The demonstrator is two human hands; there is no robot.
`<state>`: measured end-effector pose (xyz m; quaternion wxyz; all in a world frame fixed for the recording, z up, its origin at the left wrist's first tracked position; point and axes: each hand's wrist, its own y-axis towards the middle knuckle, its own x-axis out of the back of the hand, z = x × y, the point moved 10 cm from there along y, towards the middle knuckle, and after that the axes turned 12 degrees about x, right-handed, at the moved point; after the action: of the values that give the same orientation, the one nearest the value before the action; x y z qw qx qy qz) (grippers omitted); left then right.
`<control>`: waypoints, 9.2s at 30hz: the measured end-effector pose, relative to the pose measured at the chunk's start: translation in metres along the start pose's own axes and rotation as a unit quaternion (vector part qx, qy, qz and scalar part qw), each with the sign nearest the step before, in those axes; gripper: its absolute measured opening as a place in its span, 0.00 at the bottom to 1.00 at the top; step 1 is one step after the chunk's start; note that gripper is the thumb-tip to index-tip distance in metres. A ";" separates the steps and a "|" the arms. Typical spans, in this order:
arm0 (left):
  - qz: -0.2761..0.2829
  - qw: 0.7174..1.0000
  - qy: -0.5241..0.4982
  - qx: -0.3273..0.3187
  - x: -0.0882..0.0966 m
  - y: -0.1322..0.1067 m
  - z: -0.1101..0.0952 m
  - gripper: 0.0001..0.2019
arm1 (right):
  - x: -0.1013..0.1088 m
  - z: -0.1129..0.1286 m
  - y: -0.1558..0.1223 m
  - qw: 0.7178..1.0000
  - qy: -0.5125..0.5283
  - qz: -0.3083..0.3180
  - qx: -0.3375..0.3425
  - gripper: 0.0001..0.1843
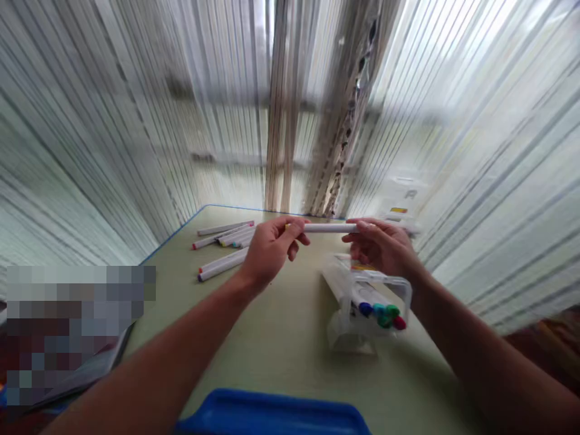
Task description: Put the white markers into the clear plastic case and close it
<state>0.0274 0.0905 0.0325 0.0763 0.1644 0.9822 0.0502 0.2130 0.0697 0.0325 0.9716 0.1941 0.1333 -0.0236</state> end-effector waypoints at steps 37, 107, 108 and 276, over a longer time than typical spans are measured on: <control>0.003 0.996 -0.084 0.021 0.001 -0.001 0.002 0.17 | 0.004 -0.004 -0.001 0.999 0.030 0.013 -0.012 0.16; -0.008 0.996 -0.086 0.018 0.004 0.001 0.001 0.18 | 0.004 -0.003 0.000 1.000 0.016 0.011 -0.012 0.18; -0.007 0.996 -0.086 0.018 0.004 0.001 0.001 0.18 | 0.004 -0.003 0.000 1.000 0.015 0.012 -0.011 0.18; -0.018 0.999 0.008 -0.040 0.005 0.002 -0.004 0.15 | 0.010 0.000 0.004 0.998 -0.028 0.001 0.050 0.17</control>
<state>0.0224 0.0934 0.0359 0.0760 0.1435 0.9827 0.0892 0.2226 0.0731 0.0316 0.9641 0.2415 0.1049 -0.0349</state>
